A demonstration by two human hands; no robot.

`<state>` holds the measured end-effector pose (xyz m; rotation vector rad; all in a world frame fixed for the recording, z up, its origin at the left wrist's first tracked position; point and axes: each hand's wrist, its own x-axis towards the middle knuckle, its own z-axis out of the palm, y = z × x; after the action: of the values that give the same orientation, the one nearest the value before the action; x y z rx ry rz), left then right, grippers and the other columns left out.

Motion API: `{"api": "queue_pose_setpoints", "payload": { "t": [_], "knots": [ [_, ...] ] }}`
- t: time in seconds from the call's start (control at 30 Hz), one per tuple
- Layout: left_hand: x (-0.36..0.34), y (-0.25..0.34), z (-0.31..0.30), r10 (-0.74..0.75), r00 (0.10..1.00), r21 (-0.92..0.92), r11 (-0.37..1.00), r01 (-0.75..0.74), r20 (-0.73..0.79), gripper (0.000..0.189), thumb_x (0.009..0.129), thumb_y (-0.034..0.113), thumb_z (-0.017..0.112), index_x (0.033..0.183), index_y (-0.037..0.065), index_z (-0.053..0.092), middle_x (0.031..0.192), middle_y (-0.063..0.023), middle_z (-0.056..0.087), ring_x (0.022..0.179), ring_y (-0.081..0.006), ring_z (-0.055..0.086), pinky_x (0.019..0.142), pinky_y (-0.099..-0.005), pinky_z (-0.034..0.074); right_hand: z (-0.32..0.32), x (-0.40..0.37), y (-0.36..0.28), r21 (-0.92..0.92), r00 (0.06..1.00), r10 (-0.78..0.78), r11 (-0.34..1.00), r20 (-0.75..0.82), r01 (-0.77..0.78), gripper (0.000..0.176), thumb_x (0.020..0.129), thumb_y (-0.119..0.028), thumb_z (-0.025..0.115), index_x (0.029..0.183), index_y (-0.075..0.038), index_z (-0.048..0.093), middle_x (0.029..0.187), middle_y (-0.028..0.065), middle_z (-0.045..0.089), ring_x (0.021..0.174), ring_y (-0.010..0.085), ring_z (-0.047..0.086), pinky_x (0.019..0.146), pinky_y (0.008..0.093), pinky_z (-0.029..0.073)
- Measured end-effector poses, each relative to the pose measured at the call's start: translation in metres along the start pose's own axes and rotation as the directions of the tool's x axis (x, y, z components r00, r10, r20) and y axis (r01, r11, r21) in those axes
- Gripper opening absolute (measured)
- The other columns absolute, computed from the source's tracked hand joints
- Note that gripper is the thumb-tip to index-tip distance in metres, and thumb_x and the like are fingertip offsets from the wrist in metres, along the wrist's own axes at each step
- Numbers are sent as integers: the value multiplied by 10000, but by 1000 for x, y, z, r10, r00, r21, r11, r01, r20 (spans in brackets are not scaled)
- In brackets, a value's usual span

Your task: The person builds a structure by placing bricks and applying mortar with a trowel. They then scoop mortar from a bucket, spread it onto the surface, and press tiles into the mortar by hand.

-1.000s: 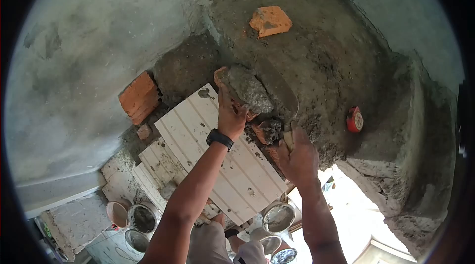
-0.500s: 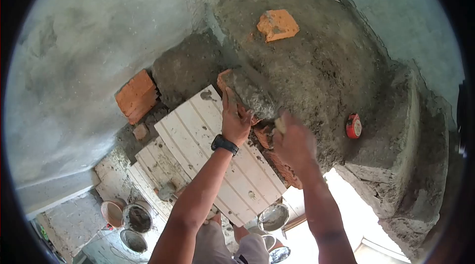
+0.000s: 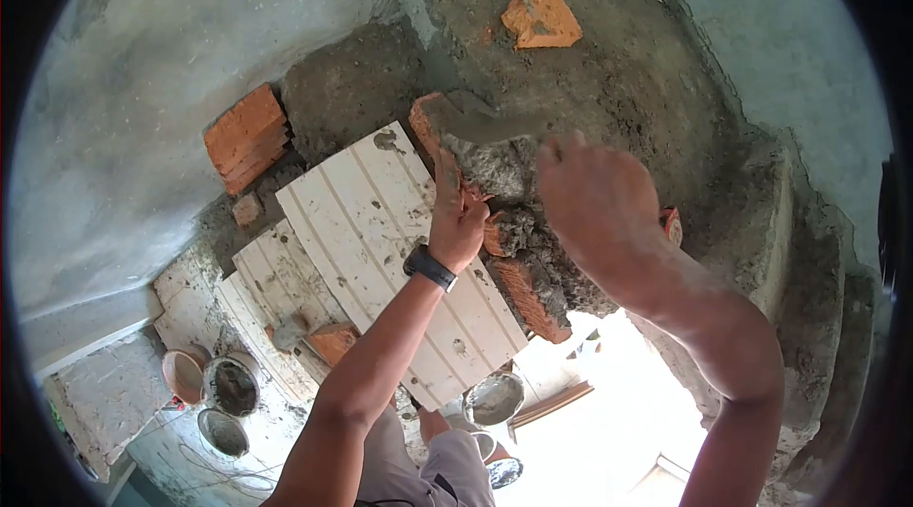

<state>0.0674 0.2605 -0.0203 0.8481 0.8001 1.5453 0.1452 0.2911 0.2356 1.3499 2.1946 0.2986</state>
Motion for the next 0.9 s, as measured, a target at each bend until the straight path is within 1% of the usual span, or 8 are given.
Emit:
{"api": "queue_pose_setpoints", "payload": {
  "t": [0.1,0.13,0.17,0.23,0.37,0.53,0.73,0.9],
  "knots": [
    [-9,-11,11,138,990,229,963,-140,27,867,983,192,548,1604,28,-35,1674,-195,-118,1421,-250,373,1100,-345,401,6,-25,13,-50,999,-26,998,-19,25,255,871,-99,646,1109,-10,659,1007,125,677,918,226,721,709,341,589],
    [-16,-8,16,-19,1000,141,990,17,16,862,984,259,504,1599,20,-50,1671,-198,-134,1507,-278,218,1183,-391,287,5,-33,14,-63,999,-32,997,9,33,259,872,-107,643,1111,-8,657,996,119,674,891,227,723,698,338,588],
    [-24,-4,21,-14,1000,143,990,12,13,862,984,259,504,1599,20,-50,1671,-198,-134,1507,-278,218,1183,-391,287,5,-40,15,-73,999,-37,997,34,40,264,873,-114,640,1114,-6,655,985,113,671,865,228,724,688,336,586],
    [-37,11,35,-256,965,-100,960,262,63,865,974,271,488,1594,7,-54,1654,-241,-156,1547,-324,-25,1226,-416,165,10,-56,14,-113,999,-30,993,13,31,282,871,-116,638,1131,-8,649,978,107,666,840,230,724,676,335,583],
    [-59,-10,37,4,996,375,926,-38,90,883,930,167,486,1593,22,-79,1631,-279,-194,1534,-427,-19,1228,-454,174,13,-79,18,-97,998,18,995,68,-12,362,873,-130,628,1219,-24,618,966,92,653,790,233,723,638,333,577],
    [-71,-22,38,-37,995,205,979,17,93,951,879,181,524,1590,15,-85,1623,-302,-191,1528,-451,-28,1236,-467,124,32,-89,14,-65,998,37,997,58,-34,410,882,-157,618,1275,-45,587,973,88,640,769,229,718,620,328,576],
    [-82,-20,35,-118,987,482,875,50,113,964,895,187,547,1588,20,-101,1626,-335,-104,1536,-425,-15,1242,-448,94,44,-106,16,-54,999,44,998,24,-43,405,885,-149,609,1280,-64,583,980,84,629,767,219,714,617,335,580],
    [-80,-16,41,-124,992,286,951,117,7,985,887,153,586,1571,-38,-96,1639,-313,-68,1545,-377,2,1242,-420,109,19,-97,24,45,994,90,995,70,-93,387,886,-142,606,1265,-64,585,979,102,631,809,235,719,624,354,587]
  ]
}}
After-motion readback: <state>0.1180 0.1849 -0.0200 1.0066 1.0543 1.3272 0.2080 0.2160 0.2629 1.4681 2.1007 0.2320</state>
